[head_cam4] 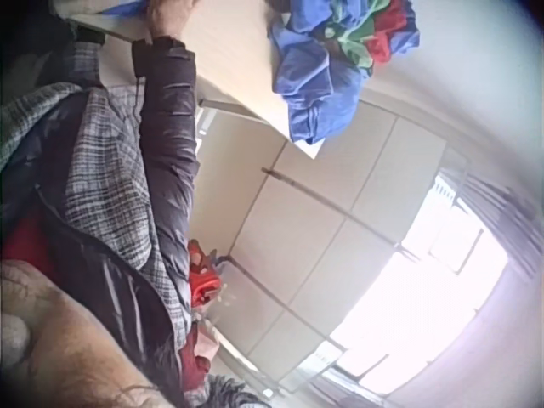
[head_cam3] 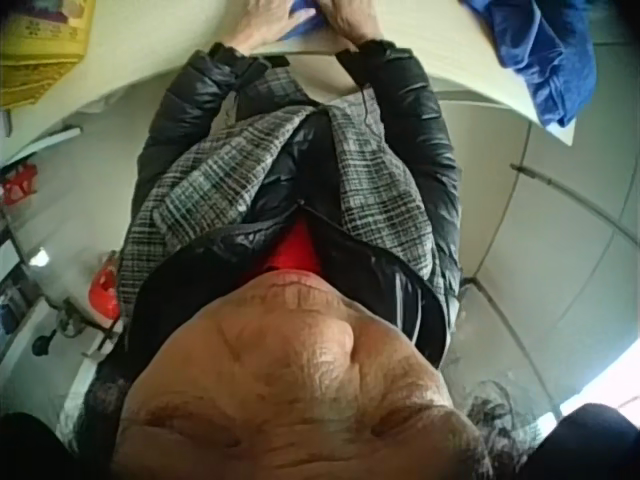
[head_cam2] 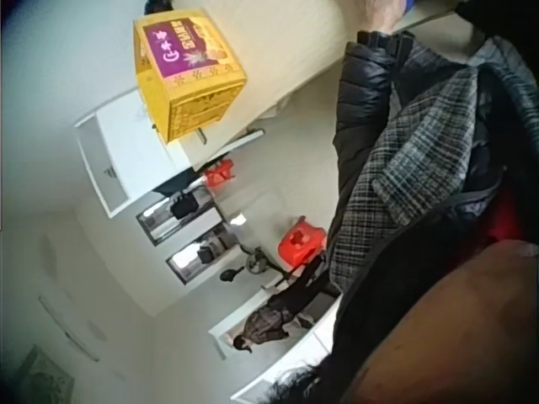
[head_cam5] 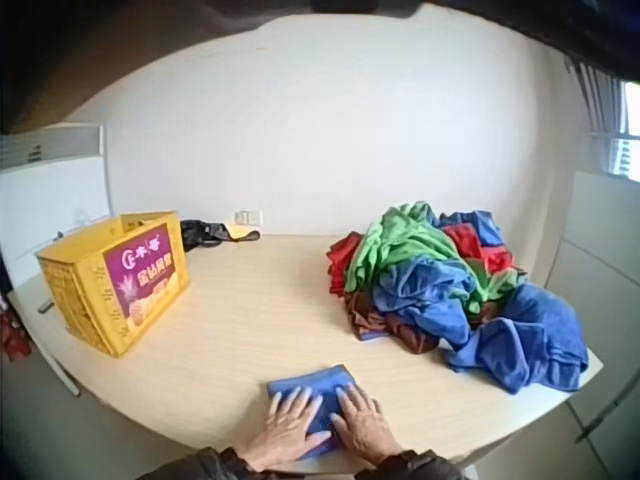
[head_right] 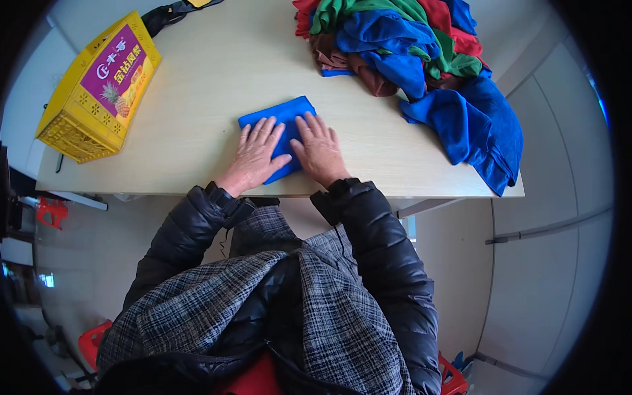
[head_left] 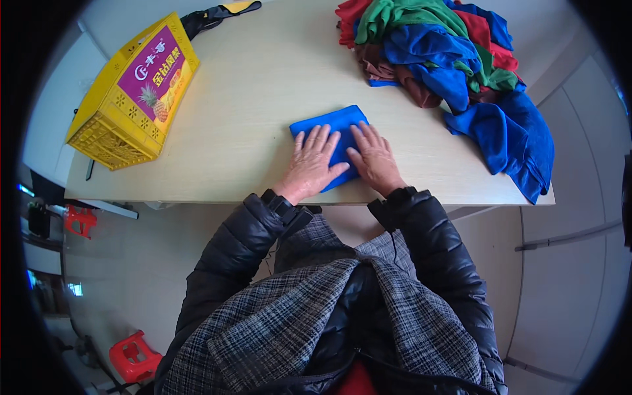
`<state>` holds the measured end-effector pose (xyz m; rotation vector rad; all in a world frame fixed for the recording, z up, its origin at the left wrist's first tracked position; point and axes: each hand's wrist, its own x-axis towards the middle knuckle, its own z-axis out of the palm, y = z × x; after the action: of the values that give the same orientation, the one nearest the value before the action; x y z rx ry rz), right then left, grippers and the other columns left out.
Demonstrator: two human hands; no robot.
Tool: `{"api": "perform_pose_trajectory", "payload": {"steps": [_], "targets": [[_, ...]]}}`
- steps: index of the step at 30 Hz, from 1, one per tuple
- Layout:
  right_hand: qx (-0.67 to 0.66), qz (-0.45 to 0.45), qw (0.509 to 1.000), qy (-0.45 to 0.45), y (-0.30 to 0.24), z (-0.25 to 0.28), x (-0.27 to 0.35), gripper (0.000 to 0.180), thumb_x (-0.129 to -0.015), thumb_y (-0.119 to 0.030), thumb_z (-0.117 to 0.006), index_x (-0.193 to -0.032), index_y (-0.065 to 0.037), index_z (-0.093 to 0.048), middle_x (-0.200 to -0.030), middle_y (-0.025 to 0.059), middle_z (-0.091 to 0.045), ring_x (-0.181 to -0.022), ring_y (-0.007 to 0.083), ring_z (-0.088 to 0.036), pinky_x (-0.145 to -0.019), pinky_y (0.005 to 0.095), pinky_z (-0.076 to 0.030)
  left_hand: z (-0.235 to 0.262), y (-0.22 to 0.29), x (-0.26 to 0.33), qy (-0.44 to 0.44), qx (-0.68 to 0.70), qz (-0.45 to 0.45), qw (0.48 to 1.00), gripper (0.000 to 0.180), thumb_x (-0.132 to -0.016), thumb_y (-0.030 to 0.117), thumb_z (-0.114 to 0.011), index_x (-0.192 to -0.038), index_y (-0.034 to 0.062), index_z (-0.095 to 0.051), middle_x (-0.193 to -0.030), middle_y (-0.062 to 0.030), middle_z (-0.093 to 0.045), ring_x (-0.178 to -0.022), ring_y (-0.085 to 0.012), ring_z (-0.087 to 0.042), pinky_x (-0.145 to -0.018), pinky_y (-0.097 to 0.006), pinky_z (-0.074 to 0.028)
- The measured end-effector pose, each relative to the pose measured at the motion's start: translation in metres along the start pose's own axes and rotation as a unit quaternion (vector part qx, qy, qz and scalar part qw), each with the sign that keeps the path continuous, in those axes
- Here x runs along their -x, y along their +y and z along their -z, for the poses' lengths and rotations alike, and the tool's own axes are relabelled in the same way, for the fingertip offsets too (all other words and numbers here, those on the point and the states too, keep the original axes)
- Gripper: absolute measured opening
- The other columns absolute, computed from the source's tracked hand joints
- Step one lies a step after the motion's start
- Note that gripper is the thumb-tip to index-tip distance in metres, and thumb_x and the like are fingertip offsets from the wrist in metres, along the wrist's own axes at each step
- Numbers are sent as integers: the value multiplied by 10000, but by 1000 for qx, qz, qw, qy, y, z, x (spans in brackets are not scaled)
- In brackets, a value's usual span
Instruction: Fold blue clothes on a table.
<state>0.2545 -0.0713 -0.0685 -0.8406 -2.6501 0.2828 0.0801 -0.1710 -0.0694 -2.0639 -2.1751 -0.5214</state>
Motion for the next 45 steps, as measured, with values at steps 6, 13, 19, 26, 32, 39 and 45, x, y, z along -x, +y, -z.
{"api": "perform_pose_trajectory", "payload": {"steps": [6, 13, 19, 26, 32, 39, 45], "targets": [[-193, -84, 973, 93, 28, -10, 12, 572, -1027, -353, -484, -1472, -2, -408, -1522, 264, -384, -1427, 402, -347, -1173, 459, -278, 7, 10, -17, -77, -4, -144, 987, 820, -869, 574, -635, -1535, 173, -374, -1610, -157, -266, -1500, -383, -175, -1191, -603, -114], [-151, -85, 982, 80, 44, -11, 33, 568, -1050, -378, -447, -1477, -5, -410, -1517, 248, -402, -1428, 387, -354, -1185, 451, -262, 12, -35, 0, -42, -23, -2, 999, 780, -847, 566, -648, -1502, 205, -427, -1569, -182, -325, -1457, -434, -248, -1124, -684, -193], [-143, -72, 987, 26, 56, -9, 37, 532, -1041, -355, -484, -1455, -21, -455, -1510, 207, -430, -1436, 372, -347, -1192, 438, -258, 44, -170, 9, -34, -98, 264, 959, 780, -883, 624, -552, -1520, 203, -394, -1608, -169, -276, -1470, -425, -226, -1135, -675, -162], [-230, -15, 973, 21, 60, 22, 23, 396, -1021, -275, -534, -1286, 11, -596, -1370, 223, -553, -1294, 364, -502, -1075, 415, -404, 46, -296, 8, -48, -139, 354, 923, 796, -915, 687, -458, -1540, 208, -336, -1591, -137, -304, -1465, -404, -245, -1112, -693, -197], [-241, -222, 927, 184, 127, 71, -4, 297, -927, -317, -636, -1020, -48, -723, -907, 178, -727, -886, 361, -703, -789, 403, -550, 42, -309, 4, -61, -164, 408, 896, 808, -928, 693, -445, -1576, 246, -264, -1638, -125, -227, -1500, -396, -177, -1123, -692, -173], [-2, -370, 837, 403, 259, 147, 22, 202, -855, -245, -707, -963, -76, -728, -782, 100, -723, -705, 211, -698, -636, 334, -524, 45, -285, 8, -4, -121, 347, 930, 719, -972, 595, -467, -1543, 179, -336, -1602, -127, -306, -1492, -362, -216, -1162, -607, -204], [337, -311, 808, 369, 284, 179, 50, 231, -831, -228, -689, -993, -64, -703, -873, 157, -718, -826, 363, -689, -724, 435, -537, 51, -275, 49, 60, -70, 174, 980, 404, -928, 240, -653, -1279, 44, -612, -1389, -169, -554, -1380, -386, -408, -1134, -439, -333]]}}
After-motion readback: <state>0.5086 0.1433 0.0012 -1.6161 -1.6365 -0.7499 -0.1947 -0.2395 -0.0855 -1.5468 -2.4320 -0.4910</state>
